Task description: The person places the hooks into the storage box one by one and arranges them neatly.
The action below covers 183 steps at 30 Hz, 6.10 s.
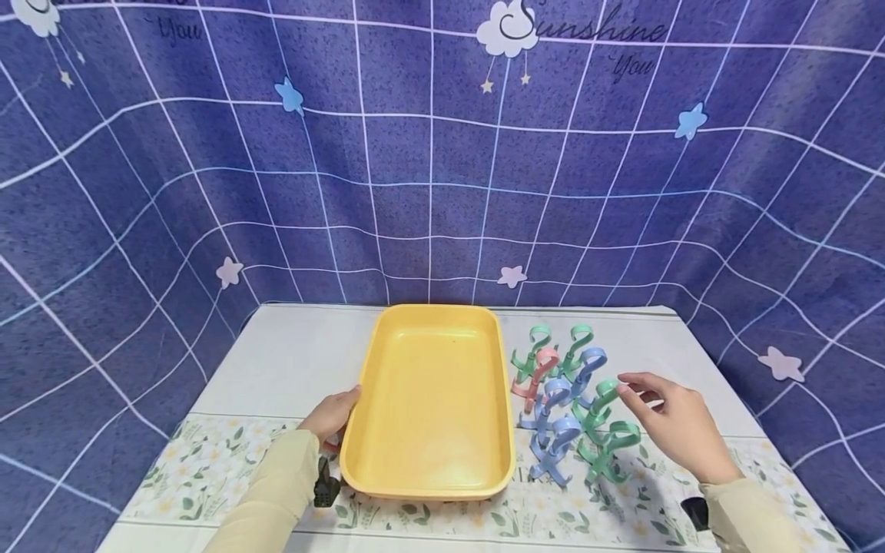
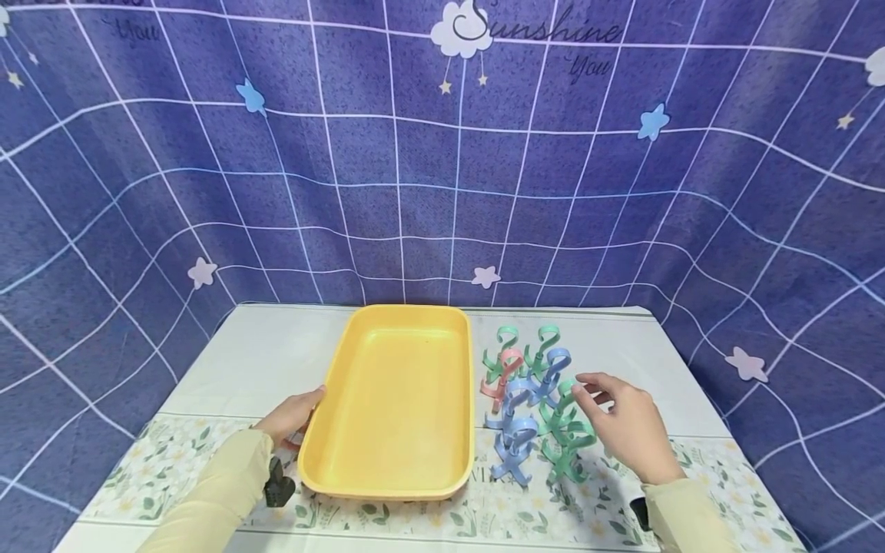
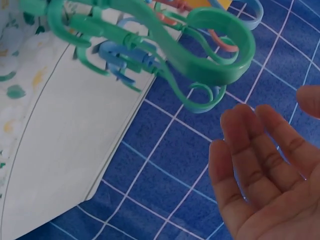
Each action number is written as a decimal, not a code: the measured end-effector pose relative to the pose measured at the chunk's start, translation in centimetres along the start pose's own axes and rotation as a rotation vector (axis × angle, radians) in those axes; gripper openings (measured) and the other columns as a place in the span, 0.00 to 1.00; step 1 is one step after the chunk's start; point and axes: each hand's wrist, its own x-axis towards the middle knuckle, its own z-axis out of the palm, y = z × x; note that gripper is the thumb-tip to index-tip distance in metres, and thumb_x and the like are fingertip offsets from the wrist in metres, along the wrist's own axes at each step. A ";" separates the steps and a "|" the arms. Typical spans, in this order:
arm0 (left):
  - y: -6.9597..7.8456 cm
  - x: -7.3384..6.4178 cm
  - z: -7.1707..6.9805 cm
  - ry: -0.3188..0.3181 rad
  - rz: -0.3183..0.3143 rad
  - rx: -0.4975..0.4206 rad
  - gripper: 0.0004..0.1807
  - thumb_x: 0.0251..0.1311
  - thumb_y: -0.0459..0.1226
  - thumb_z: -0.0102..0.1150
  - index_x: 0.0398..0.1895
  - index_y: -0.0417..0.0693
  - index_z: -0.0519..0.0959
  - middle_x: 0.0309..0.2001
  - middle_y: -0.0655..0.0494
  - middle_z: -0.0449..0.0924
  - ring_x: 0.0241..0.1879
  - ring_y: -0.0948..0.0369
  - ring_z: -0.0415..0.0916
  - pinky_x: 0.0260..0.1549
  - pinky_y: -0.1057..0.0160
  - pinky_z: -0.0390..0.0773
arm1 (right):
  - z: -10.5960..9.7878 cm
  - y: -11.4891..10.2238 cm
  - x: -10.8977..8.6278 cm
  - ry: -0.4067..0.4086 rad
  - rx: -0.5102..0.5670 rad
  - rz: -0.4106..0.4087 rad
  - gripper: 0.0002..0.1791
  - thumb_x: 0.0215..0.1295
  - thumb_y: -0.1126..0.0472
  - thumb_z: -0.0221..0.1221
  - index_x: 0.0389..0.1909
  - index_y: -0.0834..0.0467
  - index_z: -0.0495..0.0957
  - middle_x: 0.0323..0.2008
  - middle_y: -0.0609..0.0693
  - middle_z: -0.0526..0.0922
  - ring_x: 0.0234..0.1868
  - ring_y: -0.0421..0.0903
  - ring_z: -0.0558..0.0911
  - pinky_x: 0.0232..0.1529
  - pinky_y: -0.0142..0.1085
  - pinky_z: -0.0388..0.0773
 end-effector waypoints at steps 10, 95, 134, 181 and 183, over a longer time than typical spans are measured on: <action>-0.8 0.2 0.0 -0.045 -0.003 -0.024 0.37 0.80 0.56 0.32 0.69 0.31 0.66 0.41 0.42 0.81 0.37 0.52 0.82 0.39 0.42 0.84 | -0.4 0.6 -0.3 -0.146 0.000 0.019 0.18 0.75 0.52 0.60 0.55 0.60 0.83 0.41 0.50 0.87 0.38 0.48 0.85 0.37 0.40 0.82; -0.9 -0.1 0.3 -0.045 0.006 -0.079 0.36 0.81 0.56 0.32 0.65 0.30 0.69 0.44 0.42 0.81 0.39 0.53 0.83 0.40 0.47 0.85 | -3.5 2.7 -1.5 -0.186 -0.123 -0.120 0.09 0.61 0.57 0.72 0.42 0.49 0.87 0.37 0.41 0.86 0.35 0.37 0.83 0.33 0.36 0.80; -1.1 0.0 0.3 -0.032 0.014 -0.055 0.37 0.81 0.57 0.32 0.65 0.31 0.70 0.42 0.44 0.82 0.37 0.54 0.82 0.38 0.49 0.85 | -10.1 -2.2 2.0 -0.095 -0.292 -0.316 0.12 0.58 0.60 0.74 0.43 0.53 0.88 0.32 0.39 0.86 0.30 0.38 0.82 0.26 0.35 0.73; -1.0 -0.1 0.3 -0.028 0.020 -0.059 0.37 0.81 0.57 0.33 0.65 0.31 0.70 0.40 0.44 0.82 0.37 0.53 0.82 0.37 0.49 0.84 | -9.2 -9.6 8.5 -0.146 -0.149 -0.432 0.07 0.68 0.57 0.68 0.44 0.52 0.88 0.37 0.41 0.87 0.39 0.41 0.86 0.41 0.45 0.83; -1.0 -0.1 0.2 -0.030 0.023 -0.059 0.37 0.81 0.57 0.33 0.65 0.31 0.70 0.41 0.44 0.82 0.37 0.53 0.82 0.37 0.49 0.84 | -8.9 -10.1 8.7 -0.154 -0.140 -0.434 0.07 0.68 0.57 0.68 0.44 0.53 0.88 0.37 0.42 0.88 0.39 0.41 0.86 0.42 0.46 0.83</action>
